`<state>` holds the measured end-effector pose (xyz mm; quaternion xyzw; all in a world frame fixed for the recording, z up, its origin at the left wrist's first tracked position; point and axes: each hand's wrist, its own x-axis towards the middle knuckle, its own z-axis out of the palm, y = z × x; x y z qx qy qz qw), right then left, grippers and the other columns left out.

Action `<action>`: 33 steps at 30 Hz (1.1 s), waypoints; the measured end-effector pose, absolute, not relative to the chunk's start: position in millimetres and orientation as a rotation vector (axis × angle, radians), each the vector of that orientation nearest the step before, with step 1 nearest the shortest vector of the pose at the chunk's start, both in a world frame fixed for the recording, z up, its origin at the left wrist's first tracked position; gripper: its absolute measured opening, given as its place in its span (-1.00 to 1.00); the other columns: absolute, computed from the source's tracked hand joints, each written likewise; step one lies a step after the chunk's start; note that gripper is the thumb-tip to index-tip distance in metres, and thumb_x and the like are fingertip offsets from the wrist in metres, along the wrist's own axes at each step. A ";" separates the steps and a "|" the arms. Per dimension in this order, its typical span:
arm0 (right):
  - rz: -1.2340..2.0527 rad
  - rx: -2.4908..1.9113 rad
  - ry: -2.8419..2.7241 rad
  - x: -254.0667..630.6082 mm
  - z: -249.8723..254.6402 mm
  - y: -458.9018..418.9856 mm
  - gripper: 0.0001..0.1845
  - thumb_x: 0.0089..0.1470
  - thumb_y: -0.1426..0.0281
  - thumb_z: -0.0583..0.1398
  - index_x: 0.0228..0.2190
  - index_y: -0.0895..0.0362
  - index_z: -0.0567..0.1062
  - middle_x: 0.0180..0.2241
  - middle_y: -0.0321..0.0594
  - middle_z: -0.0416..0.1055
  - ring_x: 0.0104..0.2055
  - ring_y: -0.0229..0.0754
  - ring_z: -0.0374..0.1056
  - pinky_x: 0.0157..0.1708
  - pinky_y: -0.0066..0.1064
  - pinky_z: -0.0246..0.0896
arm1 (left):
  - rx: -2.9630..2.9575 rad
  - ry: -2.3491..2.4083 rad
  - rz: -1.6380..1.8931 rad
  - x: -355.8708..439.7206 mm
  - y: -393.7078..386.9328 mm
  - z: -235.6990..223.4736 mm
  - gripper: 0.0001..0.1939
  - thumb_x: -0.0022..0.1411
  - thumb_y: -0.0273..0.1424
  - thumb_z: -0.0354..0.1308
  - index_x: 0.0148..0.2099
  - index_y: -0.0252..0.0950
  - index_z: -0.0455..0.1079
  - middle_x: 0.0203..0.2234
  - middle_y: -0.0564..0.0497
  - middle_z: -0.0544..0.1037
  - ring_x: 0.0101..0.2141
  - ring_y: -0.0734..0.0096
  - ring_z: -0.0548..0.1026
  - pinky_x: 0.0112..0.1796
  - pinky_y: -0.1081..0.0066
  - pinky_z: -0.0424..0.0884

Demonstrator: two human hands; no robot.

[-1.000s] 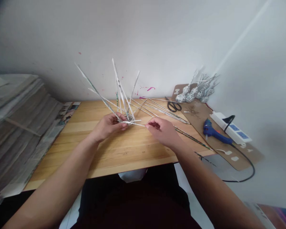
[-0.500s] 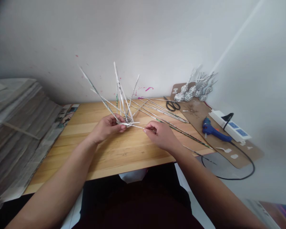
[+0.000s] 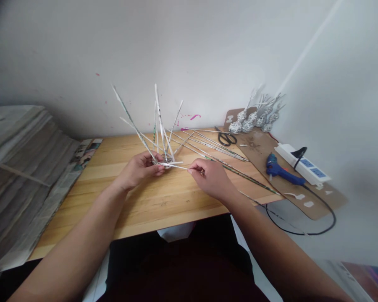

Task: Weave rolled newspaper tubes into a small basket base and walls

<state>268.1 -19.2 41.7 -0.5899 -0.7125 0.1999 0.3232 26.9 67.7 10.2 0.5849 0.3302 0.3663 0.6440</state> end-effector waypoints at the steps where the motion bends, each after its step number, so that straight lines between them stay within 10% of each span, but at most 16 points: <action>1: 0.525 -1.549 -1.869 268.5 41.4 -19.1 -0.88 0.13 0.37 0.19 -0.41 0.10 0.52 -0.46 -0.33 0.50 -0.43 -0.28 0.34 -0.40 -0.44 0.12 | 1.329 0.757 0.831 27.0 67.6 9.8 -0.60 -0.04 -0.36 0.45 -0.19 -0.37 0.39 -0.45 0.04 0.55 -0.43 0.51 0.51 -0.34 0.46 0.48; 25: 0.464 -1.601 -1.913 275.9 40.8 -15.3 -0.84 0.11 0.34 0.19 -0.46 0.09 0.53 -0.54 -0.32 0.45 -0.48 -0.25 0.28 -0.43 -0.41 0.07 | 1.295 0.804 0.802 27.6 62.9 15.4 -0.53 -0.09 -0.33 0.50 -0.13 -0.40 0.51 -0.43 -0.02 0.61 -0.42 0.46 0.55 -0.28 0.39 0.52; 33: 0.493 -1.596 -1.934 275.5 37.2 -13.2 -0.84 0.12 0.33 0.20 -0.44 0.10 0.54 -0.53 -0.33 0.45 -0.49 -0.28 0.27 -0.43 -0.42 0.06 | 1.259 0.873 0.803 29.1 60.0 19.6 -0.42 -0.05 -0.01 0.42 -0.13 -0.38 0.57 -0.40 -0.09 0.63 -0.48 0.45 0.54 -0.36 0.41 0.52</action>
